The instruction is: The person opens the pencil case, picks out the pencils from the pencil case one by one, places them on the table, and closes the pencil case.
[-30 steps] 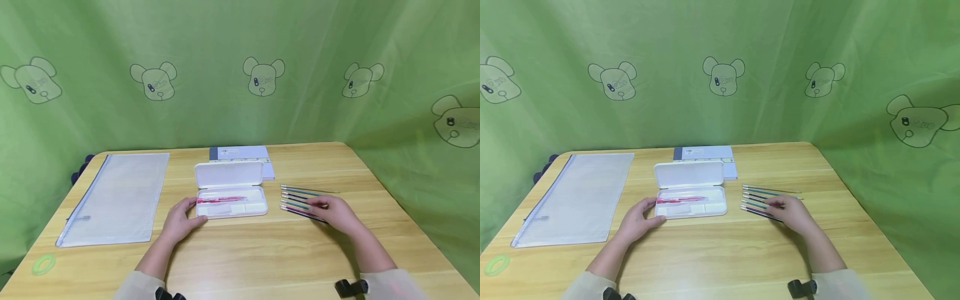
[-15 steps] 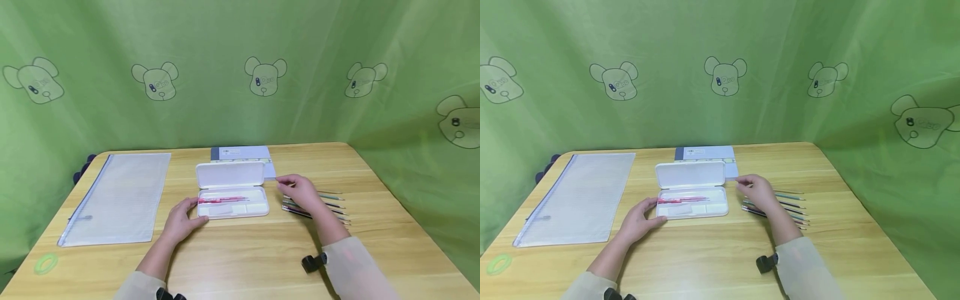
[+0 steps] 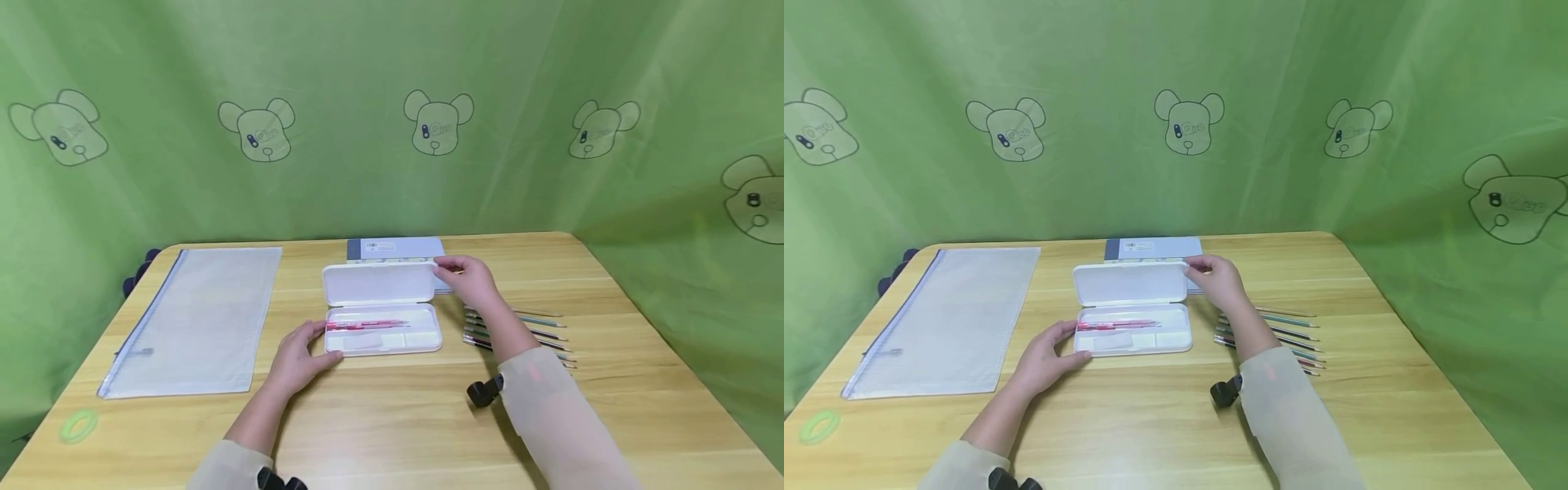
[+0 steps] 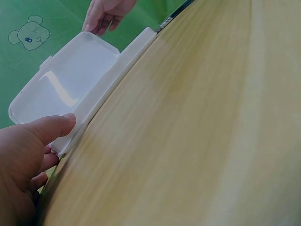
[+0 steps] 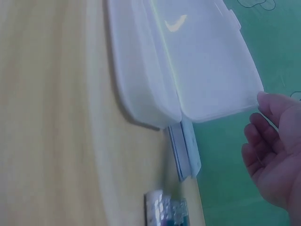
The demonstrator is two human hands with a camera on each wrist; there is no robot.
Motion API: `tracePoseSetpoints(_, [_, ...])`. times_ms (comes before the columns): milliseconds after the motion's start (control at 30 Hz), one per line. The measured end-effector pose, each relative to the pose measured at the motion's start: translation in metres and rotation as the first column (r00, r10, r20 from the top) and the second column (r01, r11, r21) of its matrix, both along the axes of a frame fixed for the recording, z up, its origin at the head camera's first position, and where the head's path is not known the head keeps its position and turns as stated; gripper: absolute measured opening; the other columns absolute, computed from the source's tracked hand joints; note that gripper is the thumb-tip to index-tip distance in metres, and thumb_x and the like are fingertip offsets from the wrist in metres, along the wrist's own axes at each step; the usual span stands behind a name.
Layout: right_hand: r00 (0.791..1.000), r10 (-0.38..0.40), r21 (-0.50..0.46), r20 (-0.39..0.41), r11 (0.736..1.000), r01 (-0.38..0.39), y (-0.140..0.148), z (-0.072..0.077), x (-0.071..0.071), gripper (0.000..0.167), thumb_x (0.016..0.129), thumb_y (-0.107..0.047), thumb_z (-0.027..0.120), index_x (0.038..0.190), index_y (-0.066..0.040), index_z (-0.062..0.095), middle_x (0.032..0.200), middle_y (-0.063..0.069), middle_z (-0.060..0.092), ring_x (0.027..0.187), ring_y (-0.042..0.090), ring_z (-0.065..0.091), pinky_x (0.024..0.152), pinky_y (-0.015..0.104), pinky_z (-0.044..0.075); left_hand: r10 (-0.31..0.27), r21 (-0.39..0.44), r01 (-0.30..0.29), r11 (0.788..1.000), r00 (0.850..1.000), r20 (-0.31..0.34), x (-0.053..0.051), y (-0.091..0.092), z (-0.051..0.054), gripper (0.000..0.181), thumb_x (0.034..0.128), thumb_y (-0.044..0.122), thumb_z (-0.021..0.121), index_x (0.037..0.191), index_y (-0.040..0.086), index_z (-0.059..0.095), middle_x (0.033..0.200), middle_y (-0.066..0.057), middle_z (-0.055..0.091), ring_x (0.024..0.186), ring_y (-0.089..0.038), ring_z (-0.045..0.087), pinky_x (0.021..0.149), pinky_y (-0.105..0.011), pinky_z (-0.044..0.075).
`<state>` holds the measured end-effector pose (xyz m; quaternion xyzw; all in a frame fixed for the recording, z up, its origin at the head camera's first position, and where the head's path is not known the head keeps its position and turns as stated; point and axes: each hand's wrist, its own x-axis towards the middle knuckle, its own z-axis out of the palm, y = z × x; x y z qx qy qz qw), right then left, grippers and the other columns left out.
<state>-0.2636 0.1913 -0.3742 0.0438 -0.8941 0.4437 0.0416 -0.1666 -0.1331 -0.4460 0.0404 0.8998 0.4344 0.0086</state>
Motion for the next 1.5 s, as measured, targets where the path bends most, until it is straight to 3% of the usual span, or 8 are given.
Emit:
tracePoseSetpoints(167, [1.0, 0.005, 0.014, 0.005, 1.0, -0.005, -0.002, 0.004, -0.002, 0.033, 0.095, -0.027, 0.064, 0.12, -0.007, 0.068, 0.117, 0.015, 0.069, 0.107, 0.028, 0.061, 0.084, 0.029, 0.051, -0.005, 0.002, 0.005, 1.0, 1.0, 0.009, 0.0, 0.002, 0.001, 0.07, 0.0807, 0.033, 0.078, 0.14, 0.008, 0.052, 0.145, -0.013, 0.054, 0.146, -0.039, 0.03, 0.12, -0.059, 0.022])
tracePoseSetpoints(367, [1.0, 0.009, 0.006, -0.004, 1.0, -0.009, -0.001, 0.004, 0.004, 0.03, 0.095, -0.026, 0.063, 0.117, -0.006, 0.069, 0.113, 0.015, 0.069, 0.101, 0.025, 0.06, 0.077, 0.025, 0.051, -0.008, 0.001, 0.008, 1.0, 1.0, 0.008, -0.001, 0.003, 0.002, 0.07, 0.081, 0.034, 0.078, 0.141, 0.009, 0.052, 0.146, -0.013, 0.053, 0.146, -0.039, 0.029, 0.121, -0.059, 0.021])
tracePoseSetpoints(633, [0.999, 0.026, -0.049, -0.026, 0.998, -0.027, 0.002, -0.003, 0.027, 0.027, 0.093, -0.023, 0.066, 0.113, -0.006, 0.071, 0.112, 0.013, 0.069, 0.091, 0.02, 0.059, 0.073, 0.024, 0.052, -0.007, 0.0, 0.007, 1.0, 1.0, 0.011, -0.002, 0.002, 0.002, 0.071, 0.0811, 0.035, 0.078, 0.141, 0.009, 0.051, 0.147, -0.014, 0.051, 0.146, -0.041, 0.029, 0.12, -0.059, 0.021])
tracePoseSetpoints(933, [0.996, 0.044, -0.035, -0.079, 0.998, -0.047, 0.006, -0.014, 0.054, 0.022, 0.09, -0.018, 0.071, 0.108, -0.007, 0.073, 0.11, 0.012, 0.07, 0.093, 0.021, 0.063, 0.079, 0.024, 0.054, -0.007, -0.004, 0.007, 1.0, 1.0, 0.0, -0.001, 0.002, -0.001, 0.072, 0.08, 0.035, 0.078, 0.141, 0.009, 0.051, 0.147, -0.015, 0.05, 0.145, -0.042, 0.03, 0.12, -0.06, 0.021])
tracePoseSetpoints(1200, [0.992, 0.087, -0.059, -0.093, 0.994, -0.093, 0.007, -0.024, 0.066, 0.02, 0.088, -0.015, 0.072, 0.105, -0.005, 0.074, 0.109, 0.011, 0.07, 0.092, 0.018, 0.061, 0.077, 0.019, 0.053, 0.045, 0.146, -0.049, 0.988, 0.999, 0.029, 0.0, 0.0, 0.004, 0.083, 0.0804, 0.034, 0.08, 0.147, 0.004, 0.039, 0.149, -0.016, 0.048, 0.144, -0.035, 0.036, 0.122, -0.051, 0.024])
tracePoseSetpoints(1333, [0.991, 0.094, -0.036, -0.097, 0.995, -0.098, 0.006, -0.027, 0.071, 0.019, 0.088, -0.016, 0.073, 0.104, -0.006, 0.075, 0.109, 0.01, 0.07, 0.091, 0.015, 0.06, 0.076, 0.019, 0.053, 0.083, 0.194, -0.074, 0.978, 0.996, -0.036, 0.001, 0.002, 0.013, 0.076, 0.0823, 0.033, 0.078, 0.144, 0.005, 0.045, 0.148, -0.018, 0.047, 0.141, -0.037, 0.039, 0.12, -0.053, 0.029])
tracePoseSetpoints(1500, [0.99, 0.09, -0.025, -0.108, 0.995, -0.093, 0.005, -0.033, 0.076, 0.016, 0.09, -0.017, 0.07, 0.101, -0.006, 0.075, 0.106, 0.01, 0.071, 0.089, 0.012, 0.06, 0.077, 0.019, 0.053, 0.114, 0.183, -0.091, 0.979, 0.987, -0.116, 0.004, 0.006, 0.019, 0.06, 0.0869, 0.033, 0.073, 0.136, 0.003, 0.055, 0.141, -0.02, 0.05, 0.134, -0.039, 0.045, 0.115, -0.055, 0.034])
